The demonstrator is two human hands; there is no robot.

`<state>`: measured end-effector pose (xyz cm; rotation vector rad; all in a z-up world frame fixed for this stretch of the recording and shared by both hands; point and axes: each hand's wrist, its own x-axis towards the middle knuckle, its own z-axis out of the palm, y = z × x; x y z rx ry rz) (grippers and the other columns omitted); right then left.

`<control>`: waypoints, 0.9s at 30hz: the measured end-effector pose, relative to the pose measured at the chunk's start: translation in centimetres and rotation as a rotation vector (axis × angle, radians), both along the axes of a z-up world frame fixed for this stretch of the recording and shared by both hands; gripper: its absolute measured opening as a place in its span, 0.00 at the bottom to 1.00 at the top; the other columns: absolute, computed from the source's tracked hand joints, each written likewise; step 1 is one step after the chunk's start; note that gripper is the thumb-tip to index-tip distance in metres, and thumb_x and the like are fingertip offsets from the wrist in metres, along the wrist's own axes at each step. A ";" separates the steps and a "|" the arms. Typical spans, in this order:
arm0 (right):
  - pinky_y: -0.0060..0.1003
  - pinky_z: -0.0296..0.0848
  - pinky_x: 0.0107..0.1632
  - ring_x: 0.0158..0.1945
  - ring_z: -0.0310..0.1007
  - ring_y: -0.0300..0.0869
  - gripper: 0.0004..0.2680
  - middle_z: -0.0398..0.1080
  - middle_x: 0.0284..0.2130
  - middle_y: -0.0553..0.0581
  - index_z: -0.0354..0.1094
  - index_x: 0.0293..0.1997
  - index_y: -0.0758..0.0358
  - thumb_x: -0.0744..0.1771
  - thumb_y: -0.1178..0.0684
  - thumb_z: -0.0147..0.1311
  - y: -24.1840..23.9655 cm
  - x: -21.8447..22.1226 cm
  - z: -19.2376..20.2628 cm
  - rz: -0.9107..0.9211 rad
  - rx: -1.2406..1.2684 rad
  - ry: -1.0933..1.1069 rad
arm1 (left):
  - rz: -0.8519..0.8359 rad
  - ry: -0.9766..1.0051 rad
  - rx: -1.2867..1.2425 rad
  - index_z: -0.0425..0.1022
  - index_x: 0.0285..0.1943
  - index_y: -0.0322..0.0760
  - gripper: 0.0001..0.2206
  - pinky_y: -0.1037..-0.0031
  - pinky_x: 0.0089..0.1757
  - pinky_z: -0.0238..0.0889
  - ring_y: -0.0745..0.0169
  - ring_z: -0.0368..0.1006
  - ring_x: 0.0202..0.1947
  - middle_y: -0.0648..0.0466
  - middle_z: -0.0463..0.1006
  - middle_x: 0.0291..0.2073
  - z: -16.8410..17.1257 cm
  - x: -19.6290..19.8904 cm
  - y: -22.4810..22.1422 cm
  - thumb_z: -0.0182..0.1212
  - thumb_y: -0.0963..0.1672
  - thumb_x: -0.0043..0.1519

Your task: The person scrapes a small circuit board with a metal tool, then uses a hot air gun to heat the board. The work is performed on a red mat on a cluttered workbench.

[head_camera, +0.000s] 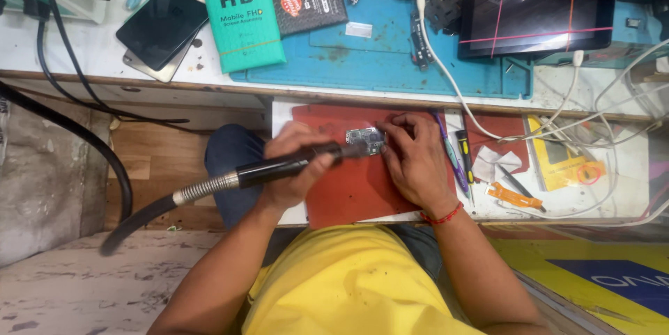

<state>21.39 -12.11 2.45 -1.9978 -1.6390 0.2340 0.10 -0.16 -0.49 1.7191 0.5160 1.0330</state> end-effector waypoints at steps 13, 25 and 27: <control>0.53 0.63 0.66 0.64 0.62 0.63 0.16 0.64 0.60 0.68 0.69 0.59 0.64 0.64 0.59 0.59 -0.4 1.1 -1.9 0.107 0.033 -0.027 | 0.012 0.010 0.076 0.80 0.48 0.31 0.13 0.69 0.49 0.68 0.55 0.74 0.45 0.48 0.77 0.41 -0.1 0.0 -0.2 0.68 0.46 0.61; 0.51 0.64 0.61 0.58 0.67 0.58 0.19 0.68 0.57 0.61 0.69 0.60 0.58 0.61 0.57 0.54 2.1 3.2 -0.8 0.272 -0.081 0.040 | 0.076 0.052 0.042 0.80 0.47 0.32 0.13 0.71 0.46 0.68 0.57 0.74 0.40 0.49 0.77 0.37 -0.5 0.2 -0.2 0.67 0.47 0.61; 0.51 0.64 0.62 0.59 0.67 0.58 0.19 0.68 0.58 0.61 0.69 0.60 0.57 0.62 0.57 0.54 1.8 3.3 -1.1 0.279 -0.061 0.057 | 0.130 0.058 0.072 0.80 0.47 0.32 0.13 0.71 0.47 0.68 0.57 0.74 0.41 0.49 0.78 0.38 -0.7 0.3 -0.7 0.68 0.47 0.62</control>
